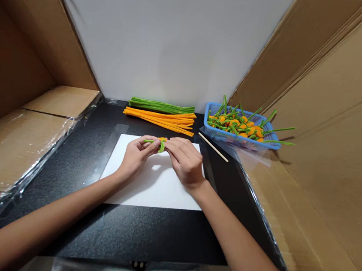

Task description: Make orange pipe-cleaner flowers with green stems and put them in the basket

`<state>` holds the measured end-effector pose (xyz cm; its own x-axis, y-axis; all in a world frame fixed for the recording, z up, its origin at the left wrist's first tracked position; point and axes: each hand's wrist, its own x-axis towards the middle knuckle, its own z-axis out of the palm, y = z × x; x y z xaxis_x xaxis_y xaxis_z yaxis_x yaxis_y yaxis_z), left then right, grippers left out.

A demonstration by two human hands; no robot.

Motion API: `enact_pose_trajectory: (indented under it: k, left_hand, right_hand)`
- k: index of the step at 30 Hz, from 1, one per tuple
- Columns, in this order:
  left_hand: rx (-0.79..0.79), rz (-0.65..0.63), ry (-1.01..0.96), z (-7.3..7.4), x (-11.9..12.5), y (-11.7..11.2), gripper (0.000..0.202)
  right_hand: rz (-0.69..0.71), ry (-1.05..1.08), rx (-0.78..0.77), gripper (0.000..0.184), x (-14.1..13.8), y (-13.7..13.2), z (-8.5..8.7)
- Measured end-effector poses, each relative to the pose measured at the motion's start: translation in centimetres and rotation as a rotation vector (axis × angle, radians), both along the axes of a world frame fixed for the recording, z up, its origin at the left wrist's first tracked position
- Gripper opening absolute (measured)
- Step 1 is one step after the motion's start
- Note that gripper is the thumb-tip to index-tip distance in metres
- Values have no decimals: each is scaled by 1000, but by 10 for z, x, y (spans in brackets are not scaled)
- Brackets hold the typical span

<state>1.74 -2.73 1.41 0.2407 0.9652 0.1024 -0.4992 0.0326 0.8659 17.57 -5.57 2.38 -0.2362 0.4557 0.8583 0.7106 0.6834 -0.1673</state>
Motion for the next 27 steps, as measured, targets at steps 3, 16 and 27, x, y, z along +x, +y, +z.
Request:
enact_pose_trajectory:
  k: [3, 16, 27]
  left_hand:
    - [-11, -12, -4, -3, 0, 0, 36]
    - [411, -93, 280, 12, -16, 9, 19]
    - [645, -66, 402, 12, -22, 11, 8]
  right_hand:
    - [-13, 3, -25, 22, -1, -1, -1]
    - [76, -83, -5, 28, 9, -1, 5]
    - [90, -87, -4, 26, 9, 0, 8]
